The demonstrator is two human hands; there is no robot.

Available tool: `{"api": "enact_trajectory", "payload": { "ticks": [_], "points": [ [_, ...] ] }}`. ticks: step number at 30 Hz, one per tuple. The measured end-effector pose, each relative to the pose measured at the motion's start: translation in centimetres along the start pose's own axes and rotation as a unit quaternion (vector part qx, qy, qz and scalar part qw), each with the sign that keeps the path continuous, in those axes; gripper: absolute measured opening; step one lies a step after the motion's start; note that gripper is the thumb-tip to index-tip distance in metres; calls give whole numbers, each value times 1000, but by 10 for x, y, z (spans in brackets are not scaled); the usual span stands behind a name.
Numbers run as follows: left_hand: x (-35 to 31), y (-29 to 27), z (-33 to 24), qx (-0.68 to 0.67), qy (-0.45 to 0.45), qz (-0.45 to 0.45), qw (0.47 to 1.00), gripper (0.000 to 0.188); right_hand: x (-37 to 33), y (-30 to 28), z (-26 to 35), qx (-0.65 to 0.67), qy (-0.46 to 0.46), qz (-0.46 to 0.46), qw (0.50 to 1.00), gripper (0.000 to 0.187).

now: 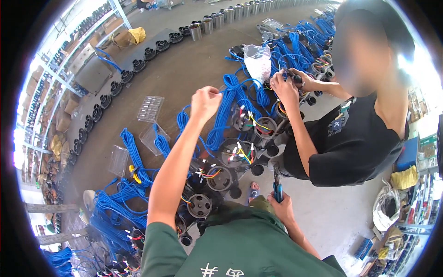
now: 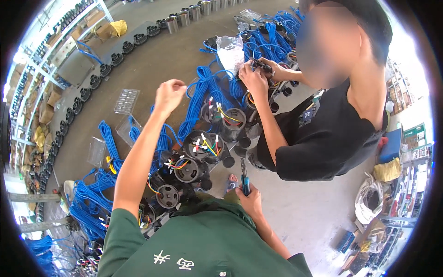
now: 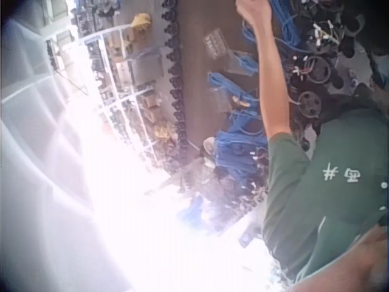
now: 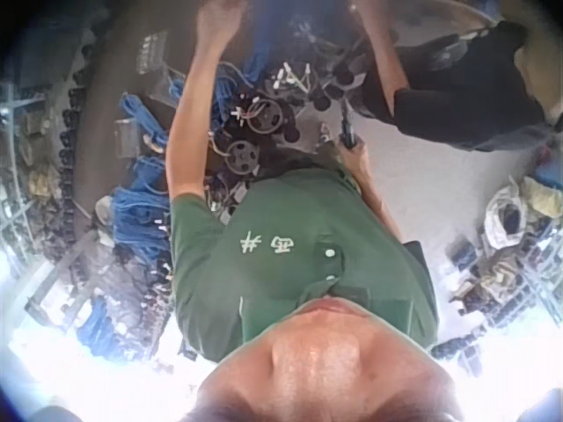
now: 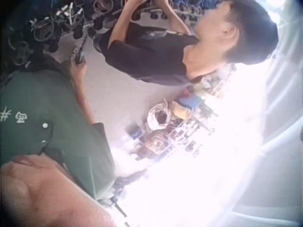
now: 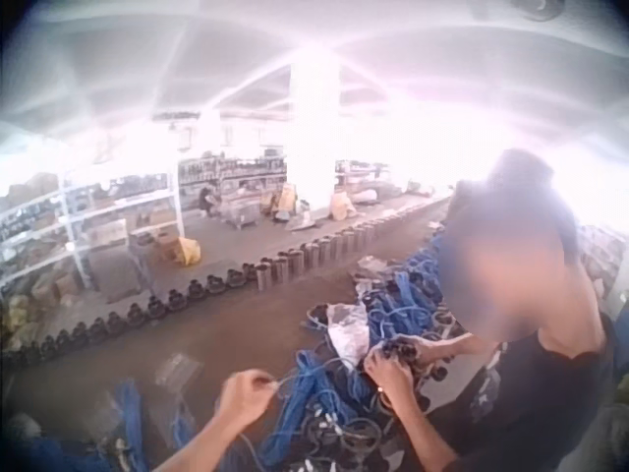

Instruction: The person works at a long table in a warehouse setting, stripping and connecting colored wires to a series of cylindrical electrical components using a pair of pliers and their hands.

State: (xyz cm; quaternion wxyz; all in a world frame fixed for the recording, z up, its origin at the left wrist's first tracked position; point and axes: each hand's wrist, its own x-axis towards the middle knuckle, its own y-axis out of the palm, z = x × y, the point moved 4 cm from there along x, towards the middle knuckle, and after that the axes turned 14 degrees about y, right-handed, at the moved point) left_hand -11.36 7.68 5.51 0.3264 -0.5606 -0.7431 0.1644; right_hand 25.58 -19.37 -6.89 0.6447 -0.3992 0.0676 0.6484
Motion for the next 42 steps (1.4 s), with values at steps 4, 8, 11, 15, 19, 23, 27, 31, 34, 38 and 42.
{"api": "enact_trajectory", "payload": {
  "ticks": [4, 8, 11, 15, 19, 23, 27, 31, 34, 38, 42],
  "points": [
    [-48, -103, -83, -144, 42, -107, 983, 33, -3, 5, 0, -40, -10, 6, 999, 27],
    [-123, -190, -189, -275, 277, -185, 902, 32, 7, 21, 10, -96, -94, 37, 990, 33],
    [-165, -210, -255, -348, 452, -129, 811, 31, 2, 33, 33, -108, -113, 65, 986, 36],
    [-187, -203, -298, -385, 527, -89, 752, 29, 9, 49, 34, -125, -187, 59, 973, 39],
    [-199, -200, -312, -383, 539, -91, 744, 28, 0, 52, 38, -99, -214, 89, 968, 40],
    [-207, -200, -315, -381, 548, -96, 739, 27, -4, 46, 34, -118, -185, 110, 970, 40],
    [-214, -199, -317, -380, 551, -99, 736, 26, 4, 41, 23, -144, -182, 101, 967, 42],
    [-219, -198, -319, -378, 554, -101, 735, 26, -6, 34, 31, -150, -140, 120, 971, 44],
    [-222, -198, -321, -378, 554, -102, 735, 25, -9, 36, 28, -138, -156, 127, 970, 48],
    [-225, -198, -320, -378, 553, -106, 735, 25, -11, 38, 28, -149, -173, 128, 965, 51],
    [-227, -197, -319, -379, 553, -109, 734, 25, -14, 36, 34, -157, -187, 121, 962, 47]
  ]
}}
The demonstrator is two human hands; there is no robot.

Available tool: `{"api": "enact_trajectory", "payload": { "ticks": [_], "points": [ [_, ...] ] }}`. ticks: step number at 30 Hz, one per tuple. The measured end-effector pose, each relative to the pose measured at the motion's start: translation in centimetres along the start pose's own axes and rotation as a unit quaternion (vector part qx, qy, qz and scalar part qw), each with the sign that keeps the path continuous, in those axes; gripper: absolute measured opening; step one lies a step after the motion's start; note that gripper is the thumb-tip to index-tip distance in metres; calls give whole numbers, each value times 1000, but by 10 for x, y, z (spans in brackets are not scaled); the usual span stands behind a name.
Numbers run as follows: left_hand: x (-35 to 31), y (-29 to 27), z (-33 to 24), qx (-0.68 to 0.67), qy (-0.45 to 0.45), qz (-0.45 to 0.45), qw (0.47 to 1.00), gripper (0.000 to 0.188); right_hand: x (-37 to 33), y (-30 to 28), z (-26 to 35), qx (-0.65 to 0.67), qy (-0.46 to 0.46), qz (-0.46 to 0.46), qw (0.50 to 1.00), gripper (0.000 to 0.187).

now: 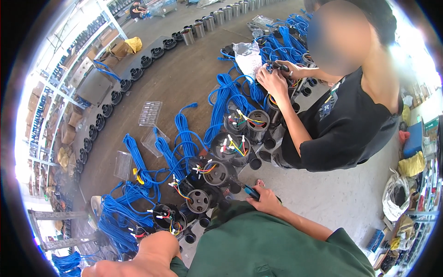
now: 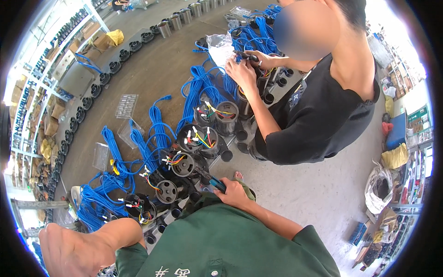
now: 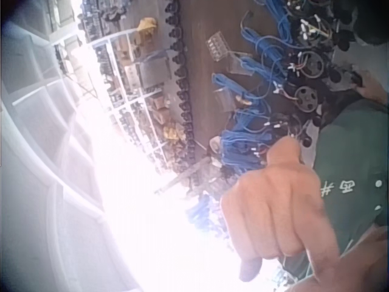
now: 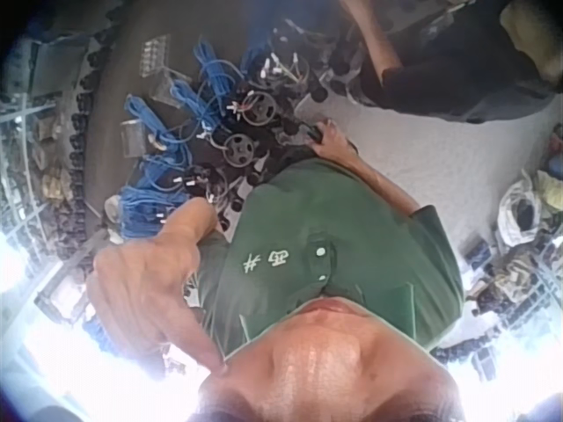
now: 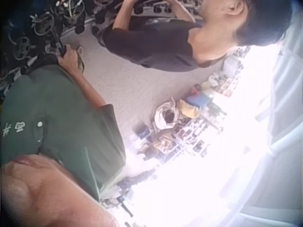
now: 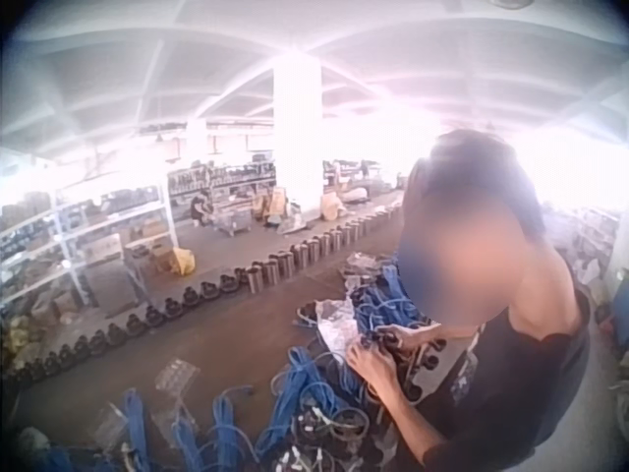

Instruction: The person works at a long table in a warehouse setting, stripping and connecting colored wires to a series of cylindrical electrical components using a pair of pliers and their hands.

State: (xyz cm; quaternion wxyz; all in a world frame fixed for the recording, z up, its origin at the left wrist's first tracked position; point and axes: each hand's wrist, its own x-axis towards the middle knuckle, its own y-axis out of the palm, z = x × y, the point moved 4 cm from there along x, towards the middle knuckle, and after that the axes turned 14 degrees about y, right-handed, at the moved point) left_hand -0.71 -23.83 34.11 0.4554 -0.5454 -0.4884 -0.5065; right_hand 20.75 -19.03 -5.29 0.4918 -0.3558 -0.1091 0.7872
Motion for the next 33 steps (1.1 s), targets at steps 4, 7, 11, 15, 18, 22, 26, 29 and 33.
{"api": "enact_trajectory", "payload": {
  "ticks": [4, 7, 11, 15, 18, 22, 26, 29, 33],
  "points": [
    [0, -1, -3, 3, 1, -4, 1000, 25, 0, 1, 0, -13, -2, 9, 1000, 46],
    [-1, -3, -5, 5, 3, -8, 1000, 25, 1, 4, -1, -8, -8, 16, 1000, 46],
    [-13, -14, 3, 14, -12, -33, 999, 26, -1, -3, 2, 4, 0, -7, 1000, 47],
    [-62, -28, 17, 92, -150, -125, 977, 26, -8, -21, 36, 98, 31, -6, 995, 45],
    [-146, -13, 34, 54, -356, -217, 907, 29, -2, -45, 68, 151, -42, -27, 987, 41],
    [-262, 7, 29, 76, -622, -204, 752, 33, 14, -51, 78, 108, -112, -48, 987, 41],
    [-297, 1, 15, 111, -690, -184, 691, 31, 19, -40, 56, 68, -71, -64, 993, 47],
    [-287, -8, 18, 144, -685, -170, 693, 27, 19, -27, 38, 70, -20, -20, 997, 48],
    [-273, -10, 36, 158, -683, -140, 700, 21, 16, -17, 27, 49, 23, 14, 998, 50]
  ]
}}
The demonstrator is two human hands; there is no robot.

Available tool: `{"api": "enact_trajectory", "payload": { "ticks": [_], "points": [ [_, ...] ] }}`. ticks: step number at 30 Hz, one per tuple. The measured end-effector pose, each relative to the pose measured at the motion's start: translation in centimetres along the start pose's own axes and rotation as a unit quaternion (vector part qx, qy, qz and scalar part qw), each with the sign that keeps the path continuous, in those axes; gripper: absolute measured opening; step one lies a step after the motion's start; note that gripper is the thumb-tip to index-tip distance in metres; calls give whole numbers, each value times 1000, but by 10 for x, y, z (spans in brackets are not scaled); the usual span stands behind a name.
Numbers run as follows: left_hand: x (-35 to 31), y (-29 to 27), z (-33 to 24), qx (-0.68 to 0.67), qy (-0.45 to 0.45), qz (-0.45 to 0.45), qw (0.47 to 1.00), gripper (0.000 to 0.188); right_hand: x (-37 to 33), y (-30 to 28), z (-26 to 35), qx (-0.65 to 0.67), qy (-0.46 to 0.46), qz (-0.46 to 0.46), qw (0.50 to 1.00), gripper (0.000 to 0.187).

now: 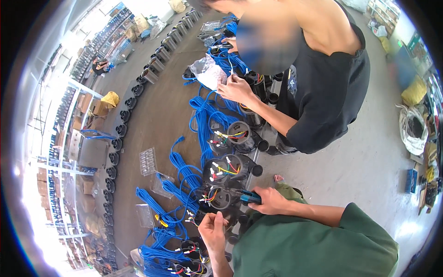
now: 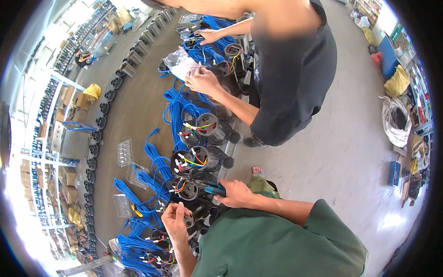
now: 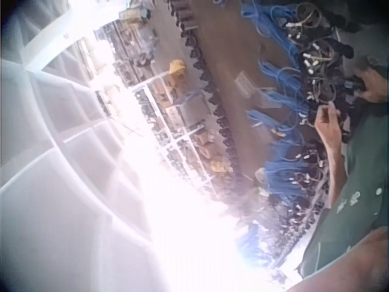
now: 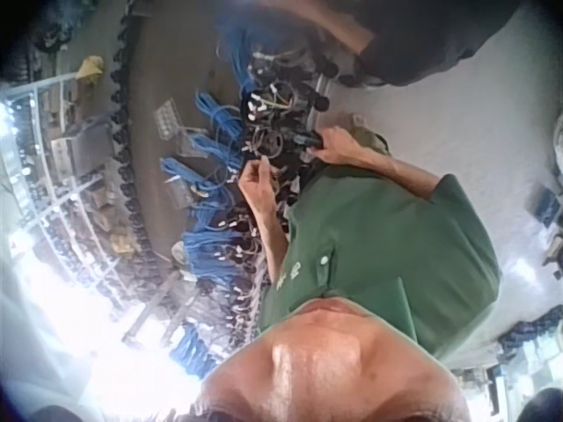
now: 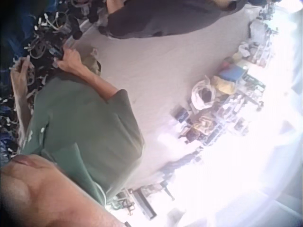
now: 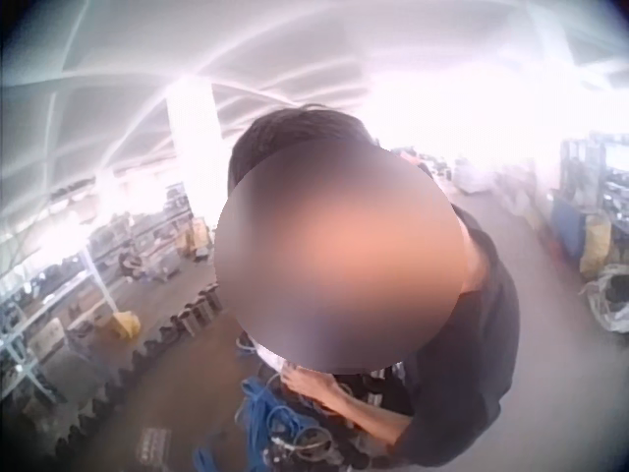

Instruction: The person works at a long table in a warehouse setting, stripping and connecting colored wires to a series of cylindrical electrical components using a pair of pliers and their hands.

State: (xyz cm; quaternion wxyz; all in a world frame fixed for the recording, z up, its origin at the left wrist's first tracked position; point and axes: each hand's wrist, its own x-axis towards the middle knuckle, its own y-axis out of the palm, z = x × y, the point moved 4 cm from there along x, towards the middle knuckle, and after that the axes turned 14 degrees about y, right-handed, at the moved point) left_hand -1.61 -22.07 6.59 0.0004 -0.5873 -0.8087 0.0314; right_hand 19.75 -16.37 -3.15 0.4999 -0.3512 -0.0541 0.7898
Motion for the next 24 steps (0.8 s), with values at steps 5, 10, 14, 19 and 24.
{"api": "enact_trajectory", "payload": {
  "ticks": [5, 10, 14, 19, 24],
  "points": [
    [23, 37, -15, 15, 25, 66, 997, 20, -3, -1, -10, -21, 6, 10, 1000, 55],
    [50, 76, -31, 8, 36, 149, 988, 14, -5, -11, -33, -17, -6, -25, 1000, 47],
    [70, 109, -48, 29, 41, 206, 977, 13, -8, -24, -54, -17, 43, -41, 998, 43],
    [105, 148, -65, 0, 52, 270, 961, 12, -8, -35, -75, -22, 74, -78, 994, 47],
    [234, 239, -93, 144, 188, 256, 937, 22, -6, -46, -88, -22, 67, -127, 989, 47]
  ]
}}
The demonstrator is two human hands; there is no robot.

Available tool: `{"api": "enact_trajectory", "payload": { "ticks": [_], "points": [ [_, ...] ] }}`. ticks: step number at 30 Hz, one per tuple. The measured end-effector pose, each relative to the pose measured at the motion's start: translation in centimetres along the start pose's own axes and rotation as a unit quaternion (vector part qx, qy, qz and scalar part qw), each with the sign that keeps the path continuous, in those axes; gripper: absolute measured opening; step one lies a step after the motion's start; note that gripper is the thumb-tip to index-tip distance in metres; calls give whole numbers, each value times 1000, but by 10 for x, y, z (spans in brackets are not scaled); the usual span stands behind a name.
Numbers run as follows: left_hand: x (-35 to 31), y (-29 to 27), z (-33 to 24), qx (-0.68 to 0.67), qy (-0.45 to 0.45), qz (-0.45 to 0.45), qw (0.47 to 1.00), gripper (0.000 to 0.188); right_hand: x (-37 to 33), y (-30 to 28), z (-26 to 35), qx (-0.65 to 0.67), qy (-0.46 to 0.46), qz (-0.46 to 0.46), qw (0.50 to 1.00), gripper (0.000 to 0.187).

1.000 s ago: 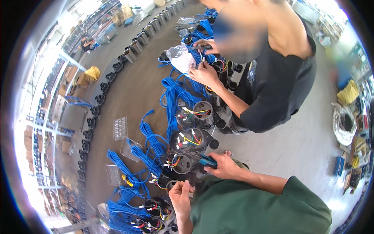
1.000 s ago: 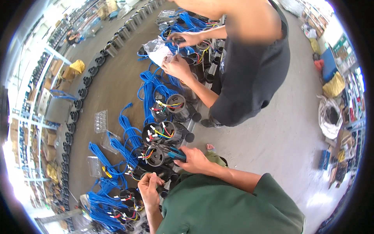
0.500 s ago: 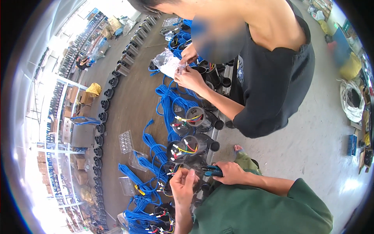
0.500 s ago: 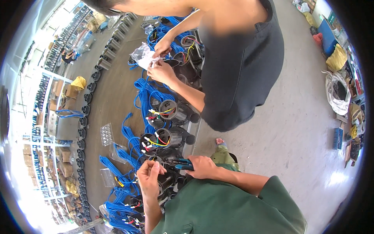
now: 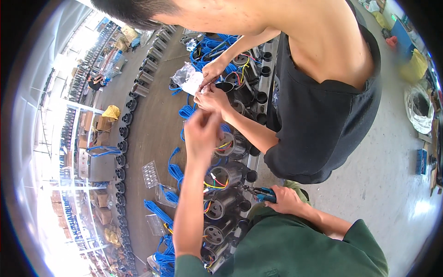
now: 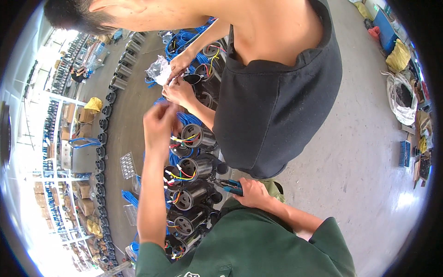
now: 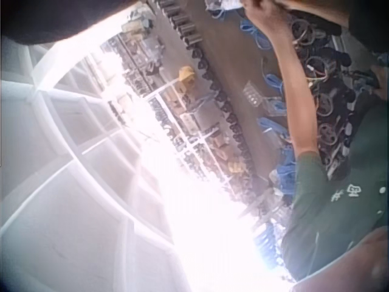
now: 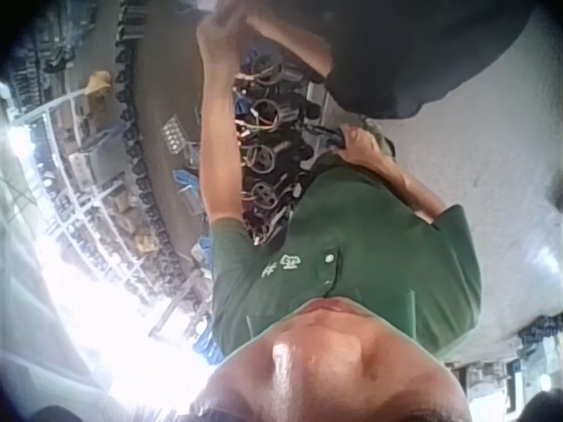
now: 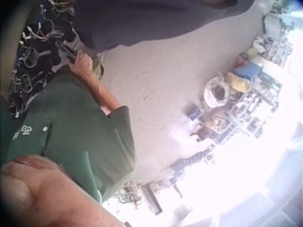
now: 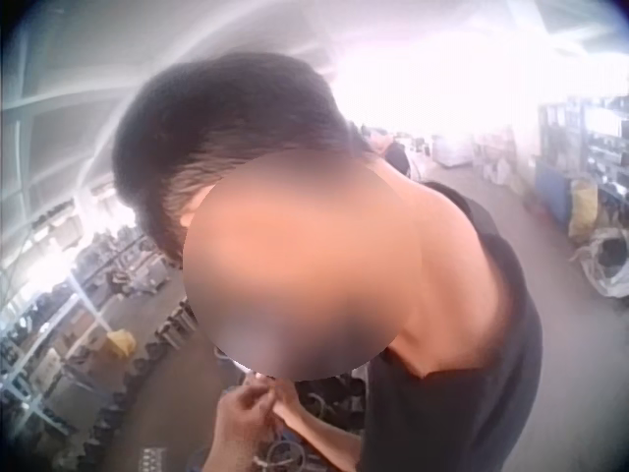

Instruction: The person works at a long table in a warehouse setting, stripping and connecting colored wires to a series of cylindrical electrical components using a pair of pliers and their hands.

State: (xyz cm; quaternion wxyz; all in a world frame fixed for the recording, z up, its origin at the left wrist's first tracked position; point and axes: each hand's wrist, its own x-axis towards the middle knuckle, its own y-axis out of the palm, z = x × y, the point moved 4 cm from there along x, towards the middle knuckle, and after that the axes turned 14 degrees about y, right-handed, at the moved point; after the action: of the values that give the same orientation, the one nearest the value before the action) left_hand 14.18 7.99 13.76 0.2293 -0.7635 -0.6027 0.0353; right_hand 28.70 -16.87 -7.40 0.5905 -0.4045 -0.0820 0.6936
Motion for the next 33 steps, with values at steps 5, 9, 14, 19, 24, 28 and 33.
{"api": "enact_trajectory", "payload": {
  "ticks": [5, 9, 14, 19, 24, 28, 33],
  "points": [
    [131, 32, 88, 268, -55, -13, 962, 22, -9, 5, 4, -22, -18, 8, 1000, 50],
    [180, 76, 134, 431, 75, -26, 899, 22, -10, -3, 4, -34, -33, -11, 999, 52],
    [117, 9, 141, 66, -2, -6, 998, 23, -18, 2, -4, -52, -53, -7, 997, 55],
    [68, -6, 125, -125, -83, -52, 987, 18, -17, 1, -19, -80, -54, -27, 995, 52],
    [46, -16, 122, -174, -99, -72, 977, 14, -15, -6, -13, -119, -88, 9, 989, 52],
    [40, -16, 121, -77, -63, -90, 991, 29, -13, 3, -13, -145, -98, 51, 983, 56],
    [46, -16, 122, -18, -18, -45, 999, 25, -10, 13, -3, -173, -110, 71, 976, 57]
  ]
}}
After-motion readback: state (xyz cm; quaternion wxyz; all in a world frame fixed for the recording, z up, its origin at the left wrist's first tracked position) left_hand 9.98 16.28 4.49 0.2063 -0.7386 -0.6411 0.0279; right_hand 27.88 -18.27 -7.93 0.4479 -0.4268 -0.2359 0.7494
